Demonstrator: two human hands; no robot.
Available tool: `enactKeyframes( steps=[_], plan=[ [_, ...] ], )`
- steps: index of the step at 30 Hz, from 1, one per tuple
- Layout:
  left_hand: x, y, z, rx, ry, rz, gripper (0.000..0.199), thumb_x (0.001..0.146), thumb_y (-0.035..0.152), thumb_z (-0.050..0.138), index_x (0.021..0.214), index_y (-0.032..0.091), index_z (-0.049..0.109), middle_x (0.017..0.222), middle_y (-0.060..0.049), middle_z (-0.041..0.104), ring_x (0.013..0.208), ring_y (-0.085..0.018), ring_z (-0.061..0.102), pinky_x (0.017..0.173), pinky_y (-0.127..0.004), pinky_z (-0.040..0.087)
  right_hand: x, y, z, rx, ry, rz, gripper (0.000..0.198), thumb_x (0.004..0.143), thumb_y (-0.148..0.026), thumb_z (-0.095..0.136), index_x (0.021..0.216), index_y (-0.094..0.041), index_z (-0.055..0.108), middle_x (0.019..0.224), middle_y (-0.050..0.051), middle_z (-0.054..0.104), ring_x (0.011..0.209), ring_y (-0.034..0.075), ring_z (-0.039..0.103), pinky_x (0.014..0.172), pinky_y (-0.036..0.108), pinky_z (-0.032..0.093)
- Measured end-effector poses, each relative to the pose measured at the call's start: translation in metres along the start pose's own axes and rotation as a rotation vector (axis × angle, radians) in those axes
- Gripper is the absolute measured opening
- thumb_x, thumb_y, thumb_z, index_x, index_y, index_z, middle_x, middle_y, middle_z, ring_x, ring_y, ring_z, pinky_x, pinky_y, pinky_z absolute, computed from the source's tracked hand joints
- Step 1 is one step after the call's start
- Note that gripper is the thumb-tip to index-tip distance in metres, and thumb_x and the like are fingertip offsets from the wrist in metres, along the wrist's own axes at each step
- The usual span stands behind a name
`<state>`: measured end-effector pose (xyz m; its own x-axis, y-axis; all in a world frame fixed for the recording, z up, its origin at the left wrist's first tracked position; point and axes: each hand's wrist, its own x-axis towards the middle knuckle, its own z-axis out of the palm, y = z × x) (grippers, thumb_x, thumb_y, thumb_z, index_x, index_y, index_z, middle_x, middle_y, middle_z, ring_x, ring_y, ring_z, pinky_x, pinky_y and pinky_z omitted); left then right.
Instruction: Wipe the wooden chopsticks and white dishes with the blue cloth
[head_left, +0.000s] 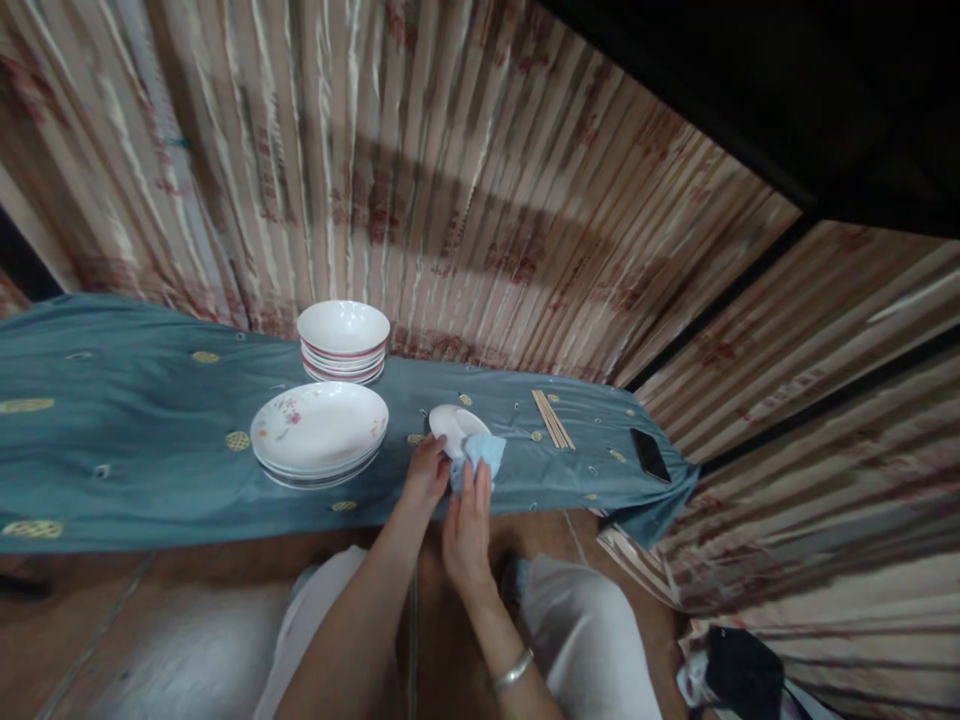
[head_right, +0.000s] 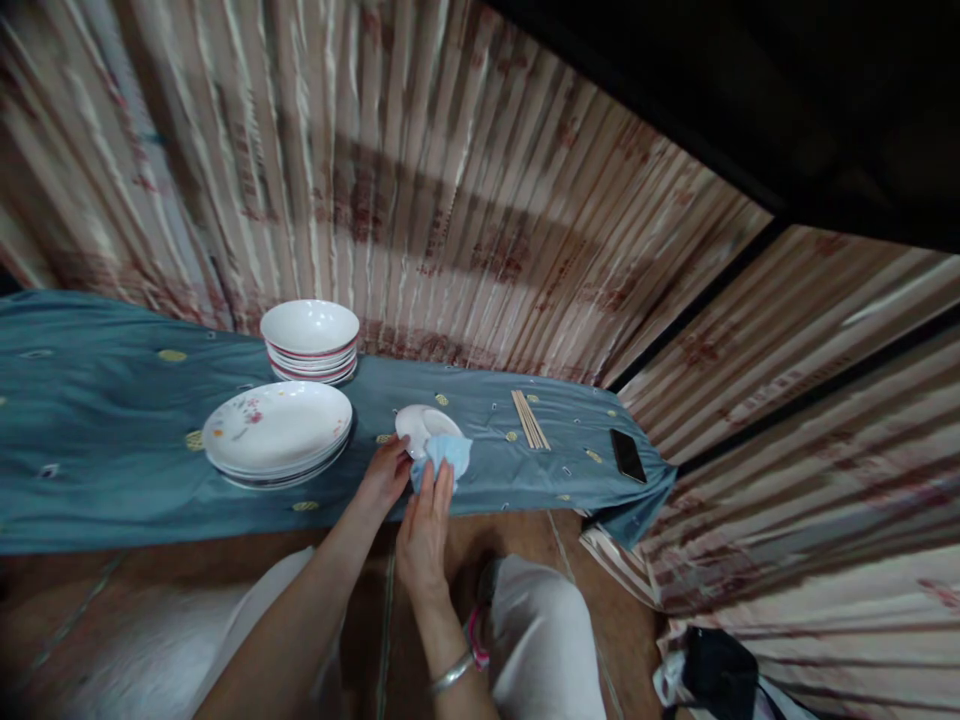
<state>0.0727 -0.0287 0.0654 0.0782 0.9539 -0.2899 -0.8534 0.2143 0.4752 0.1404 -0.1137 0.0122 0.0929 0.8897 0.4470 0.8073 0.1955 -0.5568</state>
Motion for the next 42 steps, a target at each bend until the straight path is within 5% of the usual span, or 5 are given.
enactKeyframes(
  steps=[8,18,29,42],
  plan=[
    [0.008,-0.003,0.0,-0.057,0.107,0.014,0.012,0.071,0.008,0.056,0.064,0.017,0.059,0.059,0.001,0.063,0.069,-0.014,0.064,0.071,-0.024,0.049,0.033,0.007,-0.016,-0.114,-0.126,-0.266,0.053,0.089,-0.01,0.031,0.141,-0.016,0.037,0.148,0.014,0.034,0.141,0.026,0.021,0.109,0.053,0.031],
    [0.012,-0.002,-0.002,-0.132,0.226,0.026,0.016,0.083,0.012,0.052,0.071,0.018,0.061,0.067,0.002,0.064,0.062,-0.007,0.06,0.066,-0.016,0.048,0.086,0.0,-0.028,-0.129,-0.303,-0.44,0.041,0.092,-0.016,0.036,0.129,-0.019,0.053,0.14,0.01,0.046,0.134,0.022,0.035,0.109,0.042,0.034],
    [0.006,0.002,-0.001,-0.017,0.143,-0.096,0.009,0.081,0.019,0.058,0.074,0.015,0.062,0.062,-0.001,0.065,0.056,-0.012,0.06,0.052,-0.021,0.048,0.136,0.017,-0.009,0.051,-0.315,-0.353,0.039,0.09,-0.015,0.035,0.124,-0.012,0.055,0.133,0.015,0.052,0.129,0.019,0.043,0.109,0.037,0.034],
    [0.006,-0.003,-0.003,0.064,0.036,-0.049,0.023,0.06,0.01,0.074,0.08,0.016,0.064,0.07,-0.002,0.069,0.076,-0.018,0.066,0.07,-0.027,0.051,0.161,0.067,-0.006,0.084,-0.279,-0.046,0.036,0.09,-0.019,0.034,0.117,-0.017,0.057,0.117,0.01,0.064,0.108,0.02,0.06,0.098,0.034,0.041]
  ],
)
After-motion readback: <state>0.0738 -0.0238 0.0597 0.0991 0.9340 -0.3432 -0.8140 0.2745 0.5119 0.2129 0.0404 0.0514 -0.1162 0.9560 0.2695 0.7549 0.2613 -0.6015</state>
